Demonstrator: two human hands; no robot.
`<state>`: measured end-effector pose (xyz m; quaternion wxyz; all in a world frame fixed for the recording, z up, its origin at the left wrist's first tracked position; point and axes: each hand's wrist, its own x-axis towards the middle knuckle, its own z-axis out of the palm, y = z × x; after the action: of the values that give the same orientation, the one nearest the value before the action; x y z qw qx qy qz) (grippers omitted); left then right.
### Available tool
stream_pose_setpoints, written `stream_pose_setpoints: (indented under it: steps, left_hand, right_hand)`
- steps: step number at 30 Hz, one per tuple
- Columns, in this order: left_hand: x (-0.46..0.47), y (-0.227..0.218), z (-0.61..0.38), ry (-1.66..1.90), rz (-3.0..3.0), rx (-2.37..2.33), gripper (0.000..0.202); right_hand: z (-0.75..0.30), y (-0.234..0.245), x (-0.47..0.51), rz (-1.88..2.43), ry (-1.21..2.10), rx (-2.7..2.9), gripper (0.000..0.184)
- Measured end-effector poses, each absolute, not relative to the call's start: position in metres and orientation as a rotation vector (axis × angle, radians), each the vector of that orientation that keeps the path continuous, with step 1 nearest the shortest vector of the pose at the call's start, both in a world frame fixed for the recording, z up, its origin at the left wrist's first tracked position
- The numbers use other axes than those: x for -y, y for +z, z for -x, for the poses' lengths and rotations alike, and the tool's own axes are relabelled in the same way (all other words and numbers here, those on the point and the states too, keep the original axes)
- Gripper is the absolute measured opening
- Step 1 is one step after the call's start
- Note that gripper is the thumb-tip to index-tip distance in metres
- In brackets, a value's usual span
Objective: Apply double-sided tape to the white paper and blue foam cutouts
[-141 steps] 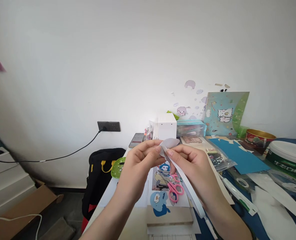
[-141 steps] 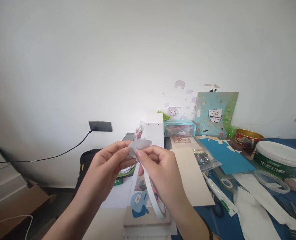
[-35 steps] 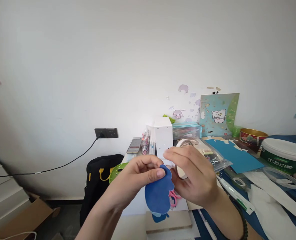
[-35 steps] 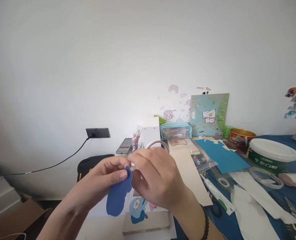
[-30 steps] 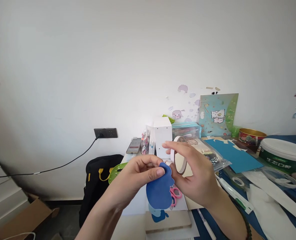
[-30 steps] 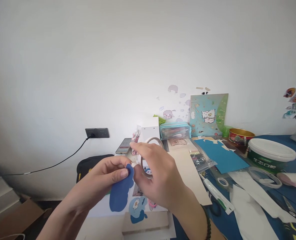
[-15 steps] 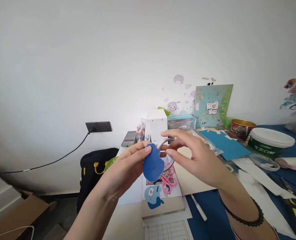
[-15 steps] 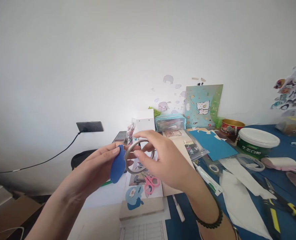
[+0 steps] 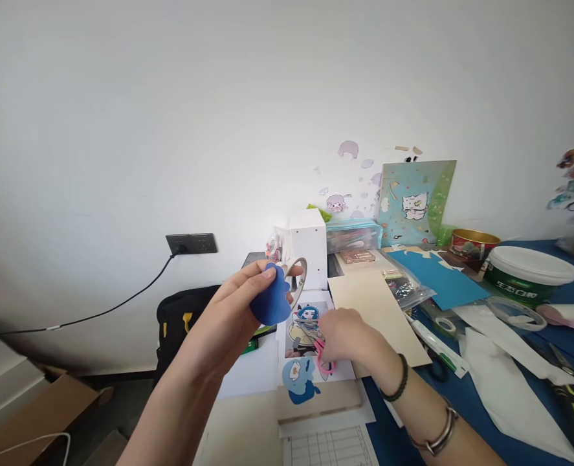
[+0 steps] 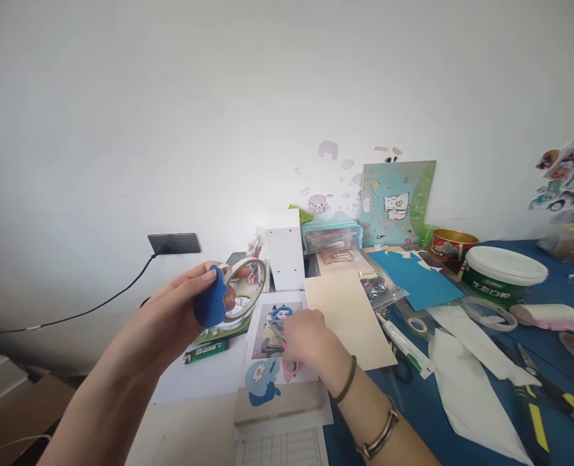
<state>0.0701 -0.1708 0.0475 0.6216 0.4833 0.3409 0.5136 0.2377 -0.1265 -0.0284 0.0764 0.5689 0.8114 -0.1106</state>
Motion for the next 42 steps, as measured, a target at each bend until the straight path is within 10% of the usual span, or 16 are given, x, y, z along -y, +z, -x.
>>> stream_pose_setpoints:
  steps: [23,32,42]
  left_hand:
    - [0.179,0.048,-0.072,1.228,-1.233,-0.727,0.018]
    - [0.180,0.042,-0.076,1.271,-1.362,-0.767,0.011]
    - [0.183,0.039,-0.077,1.347,-1.452,-0.660,0.007]
  right_hand:
    - [-0.290,-0.006,0.117,-1.932,-0.695,-2.874,0.025]
    - [-0.306,0.038,0.159,-1.346,-2.047,-3.154,0.023]
    - [-0.300,0.039,0.168,-0.971,-2.137,-2.967,0.044]
